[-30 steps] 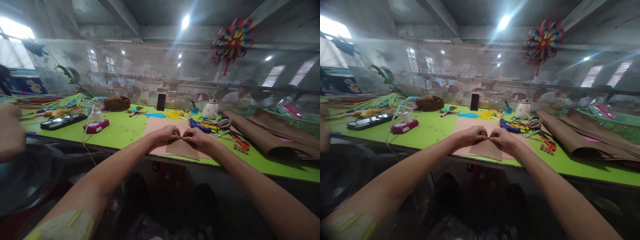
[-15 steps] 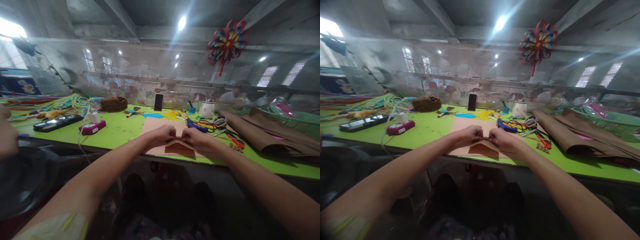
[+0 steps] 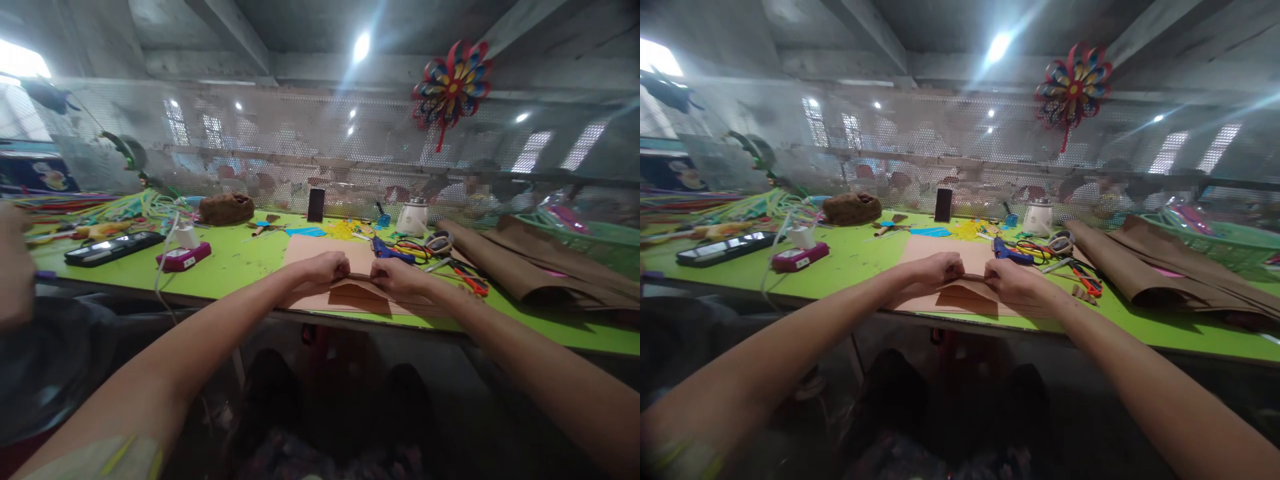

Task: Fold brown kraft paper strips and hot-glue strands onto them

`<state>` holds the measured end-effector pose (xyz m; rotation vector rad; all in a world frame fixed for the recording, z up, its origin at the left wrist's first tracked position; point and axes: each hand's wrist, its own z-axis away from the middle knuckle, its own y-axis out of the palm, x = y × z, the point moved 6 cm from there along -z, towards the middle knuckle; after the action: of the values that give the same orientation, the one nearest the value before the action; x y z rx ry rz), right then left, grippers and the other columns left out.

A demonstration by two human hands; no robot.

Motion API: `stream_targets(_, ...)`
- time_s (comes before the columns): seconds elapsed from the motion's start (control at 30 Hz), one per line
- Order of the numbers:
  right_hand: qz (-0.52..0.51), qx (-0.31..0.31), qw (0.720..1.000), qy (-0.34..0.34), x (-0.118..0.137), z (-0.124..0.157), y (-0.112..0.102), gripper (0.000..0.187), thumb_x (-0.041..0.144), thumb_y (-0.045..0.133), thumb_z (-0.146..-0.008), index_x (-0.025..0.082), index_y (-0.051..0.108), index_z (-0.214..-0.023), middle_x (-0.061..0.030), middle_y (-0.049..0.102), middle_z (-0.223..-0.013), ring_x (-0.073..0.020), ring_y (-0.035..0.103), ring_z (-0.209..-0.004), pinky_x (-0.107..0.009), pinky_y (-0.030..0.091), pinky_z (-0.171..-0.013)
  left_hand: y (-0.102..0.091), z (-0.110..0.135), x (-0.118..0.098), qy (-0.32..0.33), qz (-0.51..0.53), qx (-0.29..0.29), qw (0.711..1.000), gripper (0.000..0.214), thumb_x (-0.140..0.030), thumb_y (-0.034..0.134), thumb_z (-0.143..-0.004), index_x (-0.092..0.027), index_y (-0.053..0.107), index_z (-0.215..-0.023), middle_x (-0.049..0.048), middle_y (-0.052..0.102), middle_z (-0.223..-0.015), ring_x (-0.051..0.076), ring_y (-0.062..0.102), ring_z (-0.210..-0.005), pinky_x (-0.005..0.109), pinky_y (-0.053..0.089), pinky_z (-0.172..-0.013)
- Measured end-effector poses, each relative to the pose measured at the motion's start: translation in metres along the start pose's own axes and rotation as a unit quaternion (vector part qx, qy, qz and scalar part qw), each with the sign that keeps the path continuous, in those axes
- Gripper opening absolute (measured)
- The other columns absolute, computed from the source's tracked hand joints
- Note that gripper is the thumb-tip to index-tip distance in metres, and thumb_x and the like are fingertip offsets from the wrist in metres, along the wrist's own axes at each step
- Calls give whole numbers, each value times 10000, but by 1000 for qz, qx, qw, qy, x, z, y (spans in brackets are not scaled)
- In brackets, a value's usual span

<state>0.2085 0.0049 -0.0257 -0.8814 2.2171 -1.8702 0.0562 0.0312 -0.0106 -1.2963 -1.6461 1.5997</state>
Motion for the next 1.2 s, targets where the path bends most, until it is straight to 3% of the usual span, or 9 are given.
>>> stream_targets(0.23,75,15,997,-7,9,4,-4,85,207,581,-738,183,618,-811,-11,635,-750,-128,513,-646,-212,334,-580,4,6,3,39,-5,-10,999,347,-12,429,-613,-131,647,-856,24,556,-798,121,467,-693,218,367,-623)
stream_targets(0.43,145,9,989,-18,37,21,-8,88,179,543,-785,152,598,-848,-71,610,-849,-153,518,-727,-231,320,-605,1,16,-11,72,-74,-40,994,247,-63,470,-726,-148,636,-888,47,521,-832,141,469,-746,234,378,-677)
stream_targets(0.53,217,2,975,-55,51,27,-8,93,138,488,-815,129,574,-849,-103,586,-870,-177,508,-780,-254,322,-648,-3,23,-24,107,-134,-63,983,187,-126,459,-800,-146,638,-855,65,523,-803,164,467,-776,261,372,-718)
stream_targets(0.67,294,-10,950,-105,64,32,-8,82,132,471,-804,125,549,-829,-94,565,-816,-180,487,-734,-264,314,-617,-10,20,-28,114,-155,-45,980,170,-145,500,-771,-156,658,-830,75,573,-810,170,491,-778,257,372,-712)
stream_targets(0.77,305,-41,945,-110,73,36,-11,61,123,479,-778,129,537,-795,-88,543,-774,-172,465,-678,-270,302,-576,-21,4,-22,60,-88,-10,994,207,-171,521,-727,-167,687,-852,57,632,-809,161,527,-748,240,374,-689)
stream_targets(0.83,319,-72,938,-116,80,38,-14,70,124,465,-789,134,530,-767,-84,523,-743,-171,442,-637,-282,295,-556,-27,-9,-16,-8,-24,19,1000,237,-244,480,-776,-153,696,-816,33,635,-697,142,519,-647,238,365,-646)
stream_targets(0.93,328,-118,926,-147,91,42,-17,112,132,434,-825,142,527,-765,-80,499,-722,-183,412,-617,-299,301,-552,-29,-18,-17,-58,27,86,994,332,-352,454,-819,-134,675,-699,20,590,-599,115,458,-565,236,338,-585)
stream_targets(1.03,312,-147,922,-177,95,45,-21,134,91,405,-839,136,531,-840,-85,502,-762,-204,420,-675,-302,332,-585,-27,-14,-23,-90,135,136,977,358,-425,470,-815,-135,657,-719,12,580,-629,105,435,-568,231,328,-556)
stream_targets(1.2,331,-147,915,-177,92,44,-22,154,61,395,-855,136,530,-849,-92,508,-799,-222,435,-758,-295,355,-621,-22,0,-27,-92,261,130,952,370,-483,515,-783,-142,658,-777,12,585,-699,113,448,-633,233,345,-594)
